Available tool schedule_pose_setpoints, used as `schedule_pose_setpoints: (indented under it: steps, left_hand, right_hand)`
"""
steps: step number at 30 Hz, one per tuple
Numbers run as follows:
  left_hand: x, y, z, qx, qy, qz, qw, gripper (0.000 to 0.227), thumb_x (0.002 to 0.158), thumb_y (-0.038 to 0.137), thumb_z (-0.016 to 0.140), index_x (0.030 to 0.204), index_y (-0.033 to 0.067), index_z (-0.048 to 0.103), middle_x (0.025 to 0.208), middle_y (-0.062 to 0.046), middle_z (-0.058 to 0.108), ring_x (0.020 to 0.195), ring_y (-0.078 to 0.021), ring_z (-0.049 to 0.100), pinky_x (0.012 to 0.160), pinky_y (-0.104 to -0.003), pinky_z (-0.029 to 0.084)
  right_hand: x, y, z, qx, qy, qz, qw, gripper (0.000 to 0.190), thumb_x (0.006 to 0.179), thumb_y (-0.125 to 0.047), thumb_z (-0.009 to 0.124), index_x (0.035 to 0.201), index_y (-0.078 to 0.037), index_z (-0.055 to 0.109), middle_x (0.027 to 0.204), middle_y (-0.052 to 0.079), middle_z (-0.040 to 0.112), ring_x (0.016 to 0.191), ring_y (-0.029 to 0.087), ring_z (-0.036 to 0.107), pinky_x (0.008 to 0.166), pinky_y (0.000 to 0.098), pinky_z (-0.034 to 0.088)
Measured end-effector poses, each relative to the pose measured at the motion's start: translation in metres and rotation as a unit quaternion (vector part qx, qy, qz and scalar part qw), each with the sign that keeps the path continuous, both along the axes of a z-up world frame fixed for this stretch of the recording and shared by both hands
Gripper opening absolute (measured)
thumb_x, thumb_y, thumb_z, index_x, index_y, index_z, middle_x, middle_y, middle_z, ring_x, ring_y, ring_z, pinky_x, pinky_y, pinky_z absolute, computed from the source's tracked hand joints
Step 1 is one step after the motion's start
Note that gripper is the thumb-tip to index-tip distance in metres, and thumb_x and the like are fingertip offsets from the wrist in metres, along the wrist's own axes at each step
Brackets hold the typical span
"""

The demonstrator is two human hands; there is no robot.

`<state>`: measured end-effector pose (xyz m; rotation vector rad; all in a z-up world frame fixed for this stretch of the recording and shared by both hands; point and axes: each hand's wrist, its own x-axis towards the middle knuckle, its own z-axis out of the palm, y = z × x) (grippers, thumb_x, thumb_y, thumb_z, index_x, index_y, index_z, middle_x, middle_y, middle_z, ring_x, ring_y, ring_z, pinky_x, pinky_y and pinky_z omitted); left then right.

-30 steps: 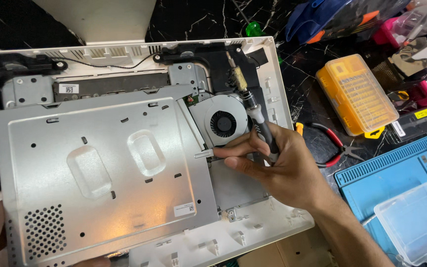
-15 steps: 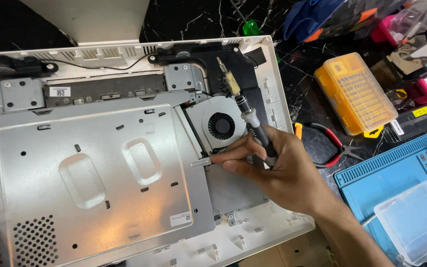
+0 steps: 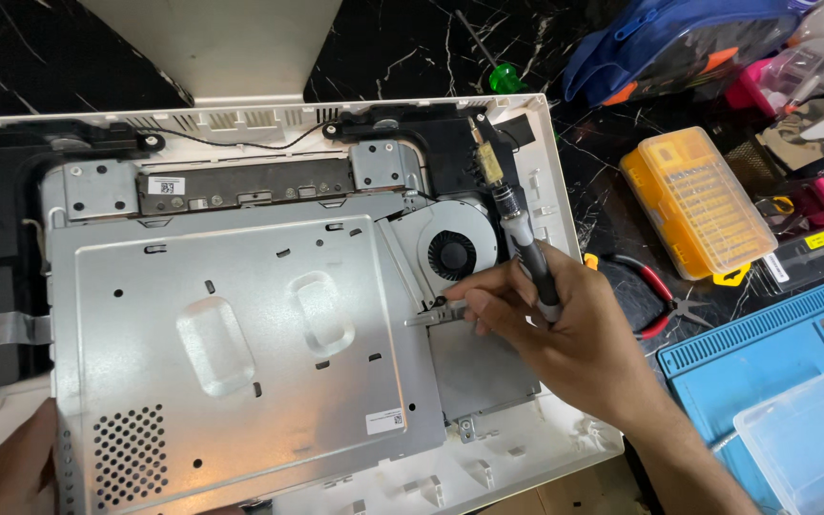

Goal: The person uses a screwdriver to attach a metal casing to a white plastic housing containing a circuit board. They align the casing, insert screws, and tighten them to secure the components together.

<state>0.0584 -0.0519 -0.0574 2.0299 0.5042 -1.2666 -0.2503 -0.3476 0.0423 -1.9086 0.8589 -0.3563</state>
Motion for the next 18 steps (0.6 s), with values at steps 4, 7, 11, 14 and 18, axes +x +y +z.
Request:
schedule_pose_setpoints:
  steps: [4,7,11,14,18]
  left_hand:
    - [-0.026,-0.001,0.014,0.037,-0.051,0.046,0.997,0.064,0.137,0.05,0.034,0.175,0.0017,0.05,0.171,-0.029,0.058,0.157,-0.0578,0.054,0.141,-0.063,0.037]
    - [-0.026,0.015,-0.003,0.011,-0.165,0.054,0.985,0.059,0.14,0.042,0.048,0.157,-0.0101,0.07,0.15,-0.035,0.072,0.134,-0.0589,0.068,0.125,-0.065,0.05]
    - [-0.01,0.002,0.01,0.036,-0.08,-0.114,0.99,0.067,0.119,0.045,0.045,0.184,0.0329,0.034,0.178,-0.009,0.055,0.166,-0.0343,0.051,0.144,-0.054,0.035]
    - [0.016,0.045,-0.055,0.014,-0.123,-0.163,0.979,0.071,0.113,0.039,0.056,0.181,0.0238,0.042,0.173,-0.013,0.06,0.16,-0.0353,0.058,0.142,-0.053,0.041]
    - [0.025,0.05,-0.083,-0.018,-0.122,-0.024,0.992,0.062,0.138,0.042,0.036,0.173,-0.0056,0.055,0.161,-0.04,0.064,0.147,-0.0604,0.06,0.131,-0.064,0.041]
  right_hand:
    - [0.002,0.003,-0.003,0.002,0.04,-0.041,0.998,0.044,0.1,-0.019,0.086,0.079,-0.013,0.048,0.118,0.0,0.104,0.086,0.011,0.09,0.075,0.0294,0.07]
    - [0.005,0.005,0.0,-0.015,0.028,-0.024,0.999,0.049,0.099,-0.018,0.087,0.077,-0.016,0.044,0.116,0.002,0.103,0.092,0.011,0.093,0.077,0.0307,0.073]
    - [0.001,0.004,-0.002,-0.039,0.038,-0.005,0.998,0.027,0.093,-0.02,0.094,0.09,-0.015,0.068,0.107,0.0,0.098,0.087,0.011,0.084,0.078,0.0289,0.068]
    - [0.001,0.006,-0.008,-0.045,0.01,0.021,0.999,0.061,0.086,-0.02,0.1,0.073,-0.019,0.041,0.114,-0.001,0.1,0.083,0.008,0.081,0.077,0.0269,0.069]
    - [0.002,0.008,-0.012,-0.061,0.031,-0.028,0.997,0.064,0.075,-0.027,0.108,0.067,-0.017,0.045,0.111,-0.002,0.102,0.082,0.004,0.086,0.072,0.0264,0.065]
